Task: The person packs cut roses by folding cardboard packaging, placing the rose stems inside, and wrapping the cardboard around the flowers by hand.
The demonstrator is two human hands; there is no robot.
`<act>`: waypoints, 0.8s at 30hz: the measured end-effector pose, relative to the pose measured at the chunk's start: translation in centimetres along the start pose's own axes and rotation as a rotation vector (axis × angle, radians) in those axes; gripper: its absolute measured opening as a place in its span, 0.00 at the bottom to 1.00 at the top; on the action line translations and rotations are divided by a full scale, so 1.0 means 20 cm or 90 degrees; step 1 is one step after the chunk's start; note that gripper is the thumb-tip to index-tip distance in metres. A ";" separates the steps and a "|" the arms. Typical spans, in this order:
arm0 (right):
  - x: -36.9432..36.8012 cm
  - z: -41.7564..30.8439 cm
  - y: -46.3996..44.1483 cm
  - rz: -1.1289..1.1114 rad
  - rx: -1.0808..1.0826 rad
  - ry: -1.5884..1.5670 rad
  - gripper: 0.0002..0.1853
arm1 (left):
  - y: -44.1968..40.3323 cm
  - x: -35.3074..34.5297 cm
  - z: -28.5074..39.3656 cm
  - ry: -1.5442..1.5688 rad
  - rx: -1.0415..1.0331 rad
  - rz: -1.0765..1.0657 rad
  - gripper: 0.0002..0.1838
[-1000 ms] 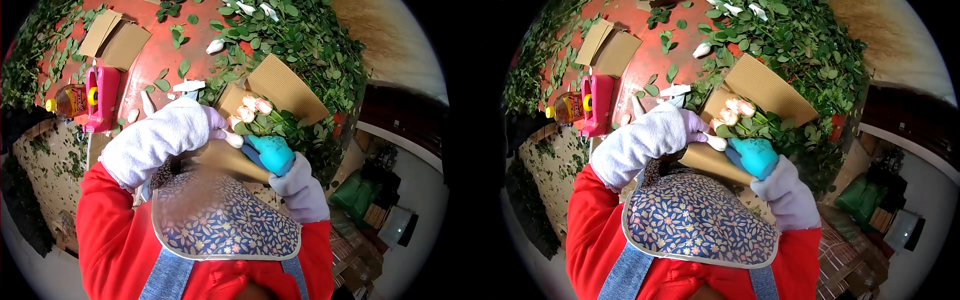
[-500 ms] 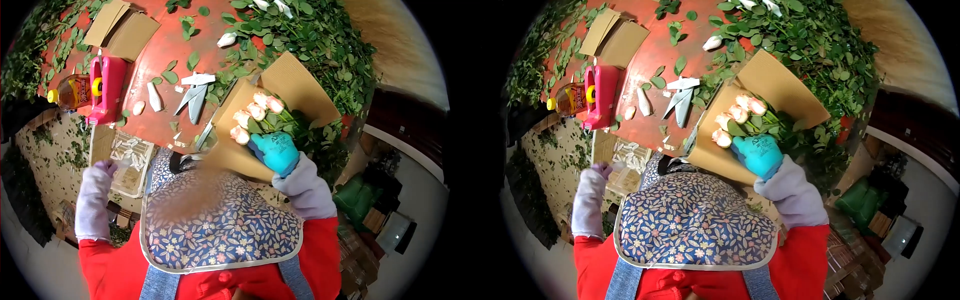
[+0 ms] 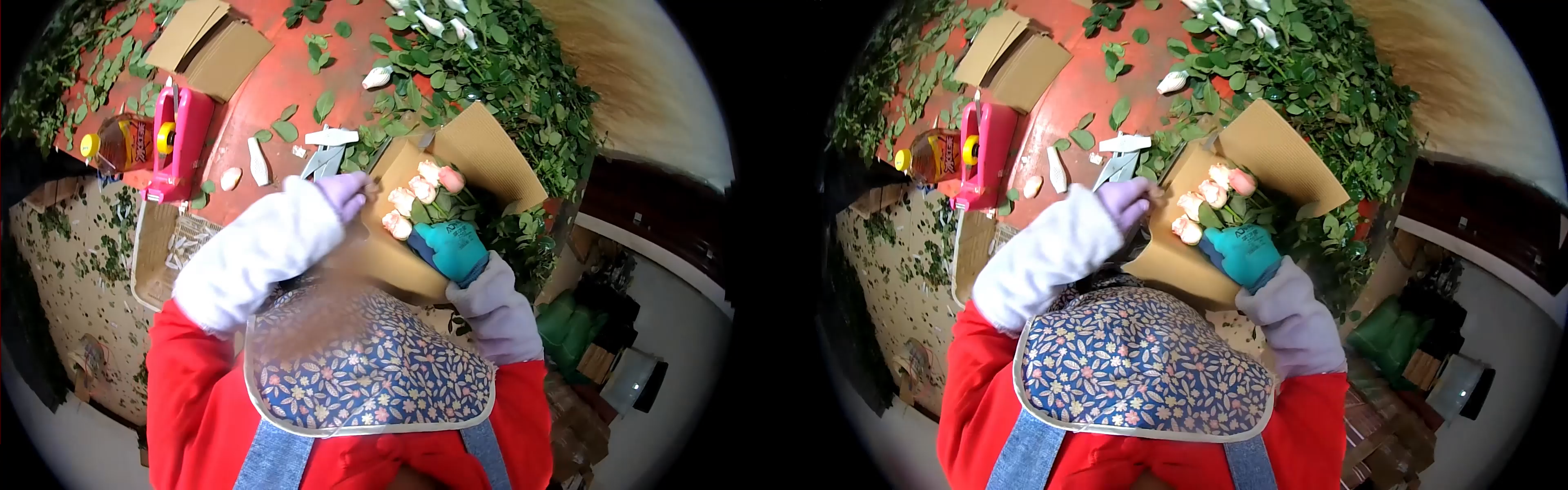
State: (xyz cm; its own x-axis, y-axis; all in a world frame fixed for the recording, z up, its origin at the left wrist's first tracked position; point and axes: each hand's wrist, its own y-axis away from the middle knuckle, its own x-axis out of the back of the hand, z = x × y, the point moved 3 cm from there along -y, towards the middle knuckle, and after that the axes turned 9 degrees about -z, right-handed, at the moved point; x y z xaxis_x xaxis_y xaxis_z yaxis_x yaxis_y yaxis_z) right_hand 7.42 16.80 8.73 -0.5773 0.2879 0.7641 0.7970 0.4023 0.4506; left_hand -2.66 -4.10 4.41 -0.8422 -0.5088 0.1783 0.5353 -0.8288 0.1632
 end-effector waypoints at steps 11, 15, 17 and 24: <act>-0.02 0.02 0.06 0.020 0.008 -0.027 0.08 | -0.12 -0.08 0.06 -0.130 0.212 -0.148 0.10; 0.00 0.00 0.08 0.146 0.019 -0.135 0.07 | -0.12 -0.09 0.04 -0.093 0.220 -0.133 0.10; -0.05 0.04 0.06 0.012 -0.045 -0.121 0.06 | -0.12 -0.09 0.05 -0.081 0.222 -0.148 0.11; -0.03 0.03 0.06 0.052 -0.006 -0.089 0.06 | -0.10 -0.09 0.06 -0.011 0.217 -0.130 0.11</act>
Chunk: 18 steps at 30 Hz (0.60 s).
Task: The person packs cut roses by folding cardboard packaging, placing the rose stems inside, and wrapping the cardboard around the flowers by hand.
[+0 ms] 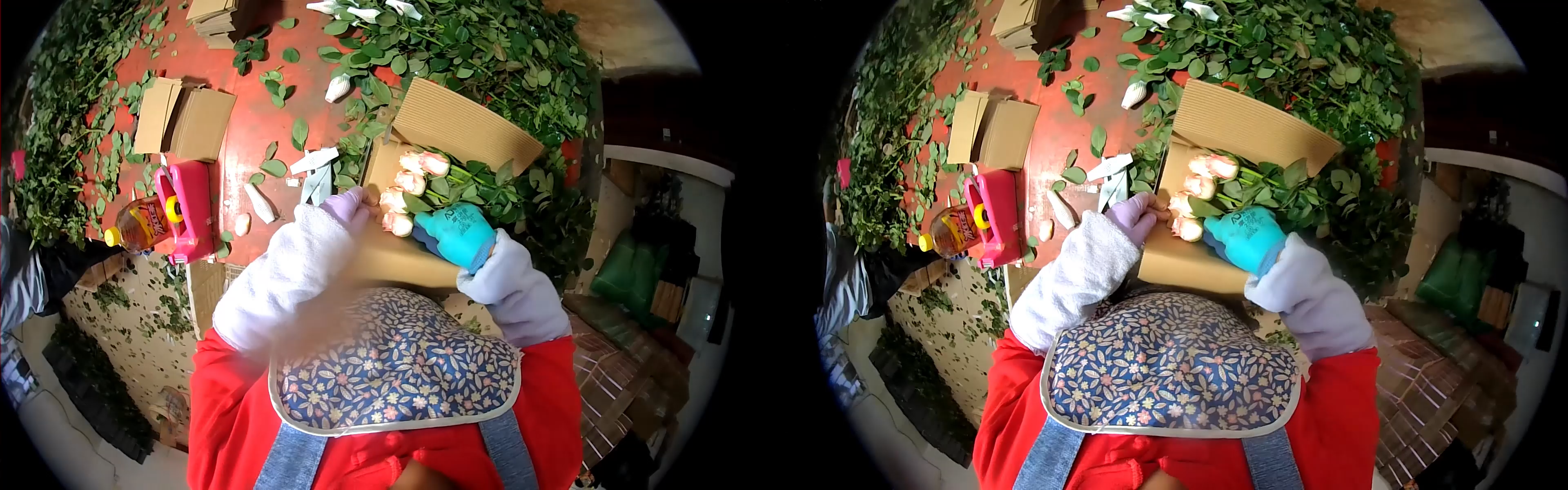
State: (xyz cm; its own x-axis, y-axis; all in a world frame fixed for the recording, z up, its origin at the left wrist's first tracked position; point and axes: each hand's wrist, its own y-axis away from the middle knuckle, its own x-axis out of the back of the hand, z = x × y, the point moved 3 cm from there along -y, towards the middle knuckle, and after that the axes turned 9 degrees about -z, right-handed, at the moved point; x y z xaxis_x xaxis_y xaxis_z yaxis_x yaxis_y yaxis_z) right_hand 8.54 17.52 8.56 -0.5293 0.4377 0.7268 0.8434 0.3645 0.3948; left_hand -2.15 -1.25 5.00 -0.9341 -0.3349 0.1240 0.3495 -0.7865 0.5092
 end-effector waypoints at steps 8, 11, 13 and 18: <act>0.01 -0.06 -0.03 -0.126 -0.234 0.191 0.15 | -0.02 0.01 0.00 -0.007 0.025 -0.014 0.12; -0.01 -0.02 -0.02 -0.114 -0.150 0.166 0.13 | -0.05 0.01 -0.04 -0.021 0.018 -0.017 0.12; 0.02 -0.05 -0.02 -0.099 -0.115 0.126 0.09 | -0.05 0.00 -0.06 -0.027 0.011 -0.016 0.12; 0.04 -0.06 -0.07 -0.081 -0.028 0.089 0.05 | -0.03 0.03 0.01 -0.058 0.018 -0.003 0.13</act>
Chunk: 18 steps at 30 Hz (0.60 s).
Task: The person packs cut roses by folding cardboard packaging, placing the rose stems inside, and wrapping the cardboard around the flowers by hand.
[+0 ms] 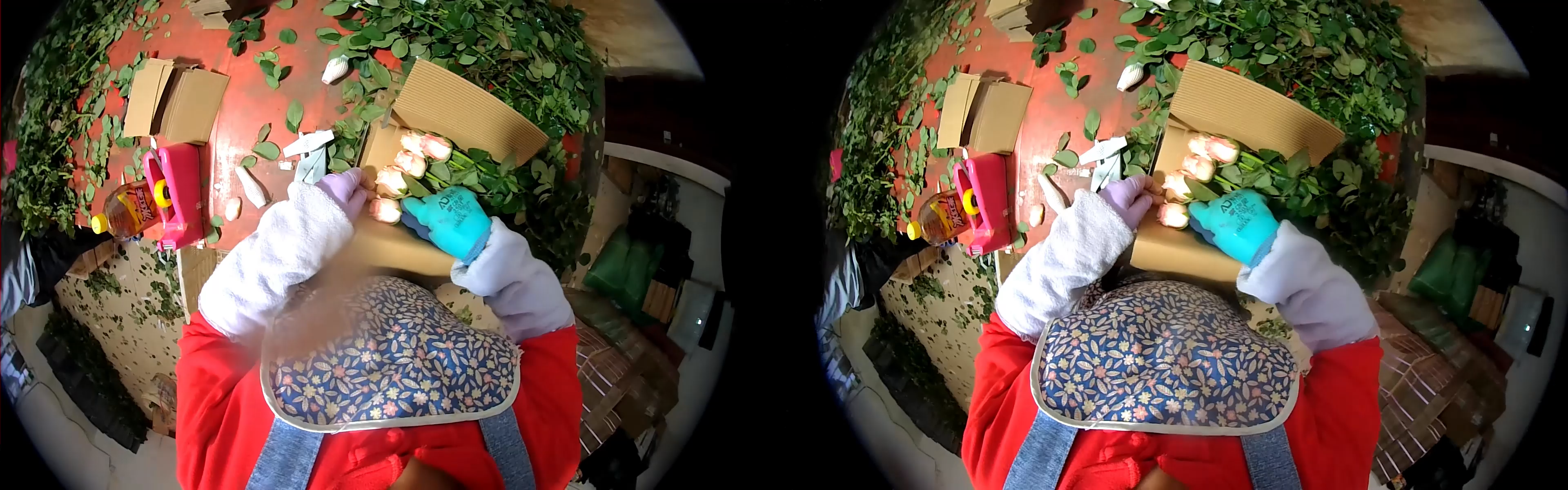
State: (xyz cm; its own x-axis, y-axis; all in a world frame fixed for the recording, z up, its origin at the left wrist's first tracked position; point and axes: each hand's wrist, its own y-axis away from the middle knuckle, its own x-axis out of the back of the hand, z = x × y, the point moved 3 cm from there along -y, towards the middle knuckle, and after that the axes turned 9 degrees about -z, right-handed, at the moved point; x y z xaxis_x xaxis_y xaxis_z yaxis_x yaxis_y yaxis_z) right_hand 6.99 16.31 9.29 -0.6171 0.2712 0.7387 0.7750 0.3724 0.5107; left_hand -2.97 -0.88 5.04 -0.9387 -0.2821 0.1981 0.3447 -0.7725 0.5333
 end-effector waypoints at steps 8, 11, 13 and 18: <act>-0.06 0.01 -0.05 -0.053 -0.001 0.099 0.06 | 0.02 0.06 0.12 -0.191 -0.141 -0.013 0.12; -0.08 0.04 -0.03 0.028 0.032 0.069 0.05 | -0.06 0.01 0.16 -0.456 -0.355 -0.122 0.20; -0.05 0.03 -0.01 0.052 0.065 0.004 0.04 | -0.08 0.01 0.20 -0.451 -0.332 -0.163 0.19; 0.02 0.00 0.07 0.229 -0.106 0.116 0.13 | -0.11 -0.01 0.22 -0.493 -0.246 -0.236 0.13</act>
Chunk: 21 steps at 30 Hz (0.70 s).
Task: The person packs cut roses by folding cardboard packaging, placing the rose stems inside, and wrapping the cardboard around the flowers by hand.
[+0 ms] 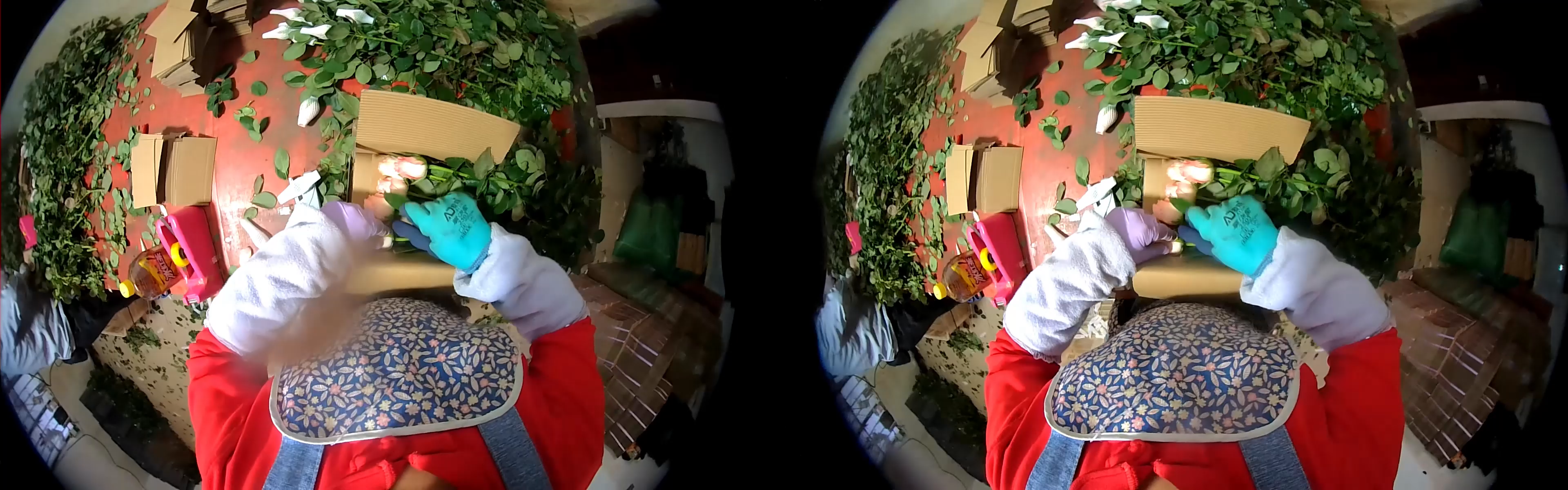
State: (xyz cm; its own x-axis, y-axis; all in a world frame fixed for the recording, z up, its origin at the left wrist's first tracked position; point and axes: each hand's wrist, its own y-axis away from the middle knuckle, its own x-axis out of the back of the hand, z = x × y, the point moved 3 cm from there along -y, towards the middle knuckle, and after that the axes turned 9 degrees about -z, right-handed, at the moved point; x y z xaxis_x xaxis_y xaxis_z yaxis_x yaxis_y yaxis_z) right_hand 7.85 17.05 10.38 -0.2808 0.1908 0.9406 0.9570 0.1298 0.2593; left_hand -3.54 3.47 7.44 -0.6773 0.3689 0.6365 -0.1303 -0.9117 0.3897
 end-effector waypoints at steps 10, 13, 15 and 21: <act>-0.14 -0.01 -0.03 -0.226 -0.003 0.093 0.11 | 0.04 -0.10 -0.05 0.240 0.054 0.059 0.13; -0.17 0.00 -0.02 -0.172 0.022 0.047 0.11 | 0.05 -0.07 -0.05 0.136 0.018 0.105 0.14; -0.17 0.00 -0.02 -0.188 0.029 0.054 0.10 | 0.04 -0.04 -0.01 0.046 -0.023 0.192 0.18; -0.07 0.03 -0.03 -0.290 0.039 -0.098 0.07 | 0.02 0.04 0.03 -0.016 0.113 0.005 0.15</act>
State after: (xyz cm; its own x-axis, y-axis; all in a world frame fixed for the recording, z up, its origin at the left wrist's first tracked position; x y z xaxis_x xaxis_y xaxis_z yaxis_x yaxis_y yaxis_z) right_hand 7.62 17.20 8.86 -0.6823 0.2428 0.6896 0.7295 0.2892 0.6199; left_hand -3.75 3.55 8.47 -0.6587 0.3680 0.6563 0.0063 -0.8695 0.4939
